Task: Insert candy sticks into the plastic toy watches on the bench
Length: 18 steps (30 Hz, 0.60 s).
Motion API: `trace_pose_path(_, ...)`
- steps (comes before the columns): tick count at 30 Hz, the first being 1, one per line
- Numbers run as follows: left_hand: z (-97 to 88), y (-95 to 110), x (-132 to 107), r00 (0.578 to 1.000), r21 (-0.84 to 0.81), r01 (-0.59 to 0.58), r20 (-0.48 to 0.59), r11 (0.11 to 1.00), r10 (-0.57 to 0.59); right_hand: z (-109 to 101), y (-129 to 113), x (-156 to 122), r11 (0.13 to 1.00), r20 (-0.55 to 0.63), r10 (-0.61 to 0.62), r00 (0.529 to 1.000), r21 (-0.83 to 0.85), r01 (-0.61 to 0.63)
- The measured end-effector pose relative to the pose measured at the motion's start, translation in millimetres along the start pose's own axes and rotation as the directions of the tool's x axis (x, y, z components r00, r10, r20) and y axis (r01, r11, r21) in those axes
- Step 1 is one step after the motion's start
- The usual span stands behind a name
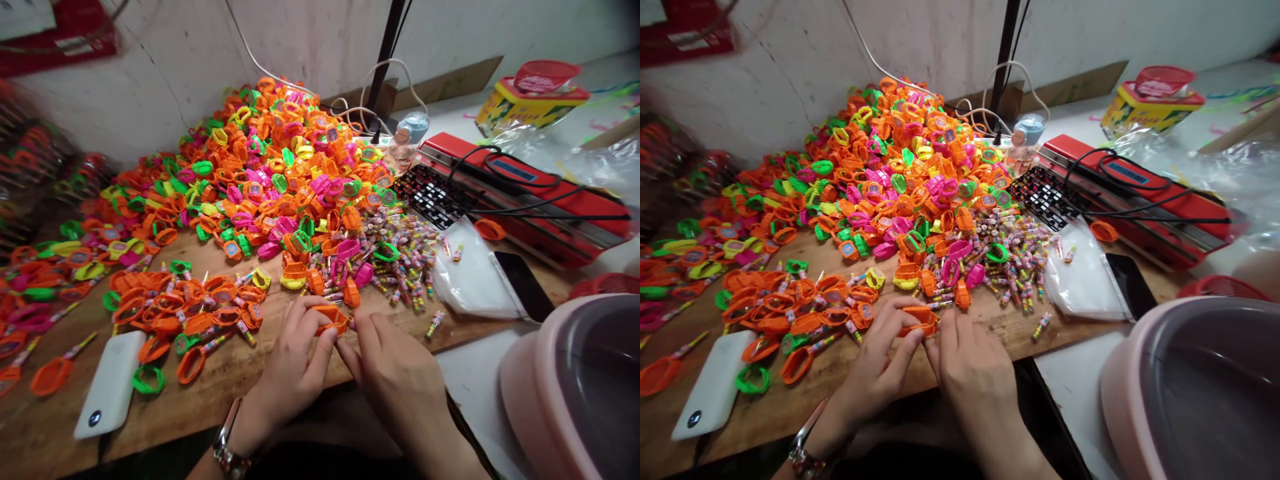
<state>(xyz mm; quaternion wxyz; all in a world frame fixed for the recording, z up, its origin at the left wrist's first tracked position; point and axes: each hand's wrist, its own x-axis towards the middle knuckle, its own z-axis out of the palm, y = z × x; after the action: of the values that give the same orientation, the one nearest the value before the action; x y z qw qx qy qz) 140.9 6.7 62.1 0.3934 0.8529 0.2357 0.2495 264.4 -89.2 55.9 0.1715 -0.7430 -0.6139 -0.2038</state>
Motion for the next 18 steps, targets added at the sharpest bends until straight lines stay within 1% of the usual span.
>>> trace_pose_path(1,1.5,-3.5,-2.9,0.999,-0.019,0.036,0.019,0.999,-0.036,2.1,-1.5,-0.4,0.998,0.023,-0.021,1.000,-0.051,0.022)
trace_pose_path(3,4.8,-12.2,-10.8,0.991,-0.055,0.118,0.066,0.991,-0.115,10.5,-4.3,-3.7,0.996,0.072,-0.073,0.995,-0.055,0.077)
trace_pose_path(6,8.5,-27.0,-25.6,0.971,-0.074,0.212,0.124,0.974,-0.202,31.2,-8.3,-14.8,0.986,0.099,-0.160,0.982,0.074,0.153)
trace_pose_path(9,8.4,-38.7,-38.3,0.961,-0.019,0.245,0.139,0.969,-0.240,51.5,-13.6,-28.3,0.963,0.070,-0.190,0.979,0.206,0.172)
trace_pose_path(11,5.2,-43.9,-42.5,0.959,0.040,0.248,0.134,0.968,-0.252,61.0,-19.0,-35.1,0.954,0.050,-0.163,0.985,0.264,0.144)
trace_pose_path(13,0.3,-47.4,-42.6,0.958,0.094,0.261,0.097,0.961,-0.270,67.8,-26.2,-38.7,0.947,0.046,-0.106,0.993,0.309,0.087)
trace_pose_path(16,-6.0,-51.1,-37.1,0.953,0.140,0.301,-0.017,0.943,-0.302,77.5,-40.0,-37.7,0.919,0.048,0.000,0.999,0.393,-0.019)
trace_pose_path(18,-7.0,-53.6,-31.8,0.950,0.167,0.308,-0.093,0.937,-0.297,84.0,-49.8,-33.2,0.896,0.061,0.063,0.996,0.436,-0.084)
